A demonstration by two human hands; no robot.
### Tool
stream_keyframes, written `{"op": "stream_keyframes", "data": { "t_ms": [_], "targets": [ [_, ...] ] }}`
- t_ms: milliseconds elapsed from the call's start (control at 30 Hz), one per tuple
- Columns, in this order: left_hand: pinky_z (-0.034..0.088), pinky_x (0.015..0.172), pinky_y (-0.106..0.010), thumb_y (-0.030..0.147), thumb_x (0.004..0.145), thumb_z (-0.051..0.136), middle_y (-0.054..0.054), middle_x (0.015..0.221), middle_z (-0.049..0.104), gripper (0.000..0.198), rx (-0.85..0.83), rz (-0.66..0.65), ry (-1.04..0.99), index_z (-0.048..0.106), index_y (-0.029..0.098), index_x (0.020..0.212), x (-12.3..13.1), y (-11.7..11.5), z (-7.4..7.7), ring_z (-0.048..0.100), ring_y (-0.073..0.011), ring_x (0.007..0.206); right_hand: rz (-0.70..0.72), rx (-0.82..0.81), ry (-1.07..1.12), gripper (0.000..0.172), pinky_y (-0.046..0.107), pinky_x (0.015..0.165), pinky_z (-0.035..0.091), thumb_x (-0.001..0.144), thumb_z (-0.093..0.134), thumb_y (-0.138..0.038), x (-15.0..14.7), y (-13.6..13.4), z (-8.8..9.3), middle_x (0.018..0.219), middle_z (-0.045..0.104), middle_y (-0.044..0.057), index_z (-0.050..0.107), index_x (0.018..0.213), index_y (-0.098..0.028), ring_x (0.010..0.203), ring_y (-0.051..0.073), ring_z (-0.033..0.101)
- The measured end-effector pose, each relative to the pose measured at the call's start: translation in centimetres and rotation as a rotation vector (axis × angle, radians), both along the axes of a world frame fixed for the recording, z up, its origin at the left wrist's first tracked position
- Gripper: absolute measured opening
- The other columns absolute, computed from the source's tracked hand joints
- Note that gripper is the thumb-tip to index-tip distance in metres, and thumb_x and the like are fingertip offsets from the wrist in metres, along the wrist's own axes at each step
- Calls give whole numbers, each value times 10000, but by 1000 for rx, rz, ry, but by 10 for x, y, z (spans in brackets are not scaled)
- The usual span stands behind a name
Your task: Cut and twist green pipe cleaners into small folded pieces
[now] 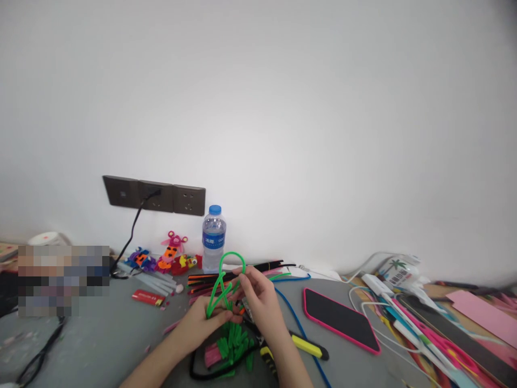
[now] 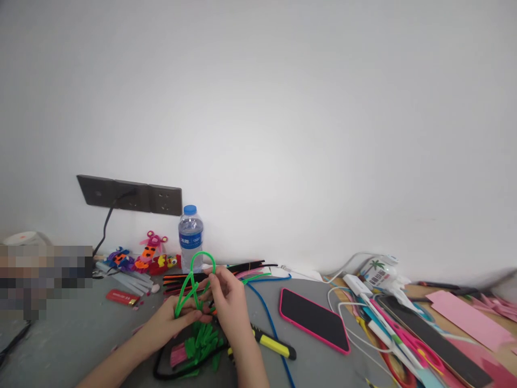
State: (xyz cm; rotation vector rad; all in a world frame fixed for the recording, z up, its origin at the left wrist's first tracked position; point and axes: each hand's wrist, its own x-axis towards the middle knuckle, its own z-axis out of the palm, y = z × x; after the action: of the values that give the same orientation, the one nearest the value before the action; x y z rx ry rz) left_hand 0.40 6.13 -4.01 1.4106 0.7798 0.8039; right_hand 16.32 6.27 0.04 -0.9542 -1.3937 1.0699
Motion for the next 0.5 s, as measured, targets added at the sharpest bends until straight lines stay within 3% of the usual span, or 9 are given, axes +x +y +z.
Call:
{"op": "stream_keyframes", "data": {
  "t_ms": [233,367,500],
  "targets": [
    [524,798,-350,422,788,693,-62,854,776,291,11,24,-20,772,171,912,2,-1,-1,705,-248,799,22,-4,-8,262,241,475,466,899,515,-409,1,-1,-3,644,555,-20,653,993,-208,518,146,579],
    [506,599,-274,446,792,675,-61,783,781,315,25,59,50,772,166,896,3,-3,6,652,-190,604,9,6,-4,256,231,479,435,902,514,-405,0,-1,-2,656,552,-24,653,972,-202,491,123,548],
    [362,429,-205,458,809,650,-65,776,785,338,77,76,112,770,159,911,2,-5,7,534,-122,464,29,-28,55,261,232,491,420,877,551,-435,0,1,2,600,548,-34,640,903,-191,488,128,538]
  ]
}}
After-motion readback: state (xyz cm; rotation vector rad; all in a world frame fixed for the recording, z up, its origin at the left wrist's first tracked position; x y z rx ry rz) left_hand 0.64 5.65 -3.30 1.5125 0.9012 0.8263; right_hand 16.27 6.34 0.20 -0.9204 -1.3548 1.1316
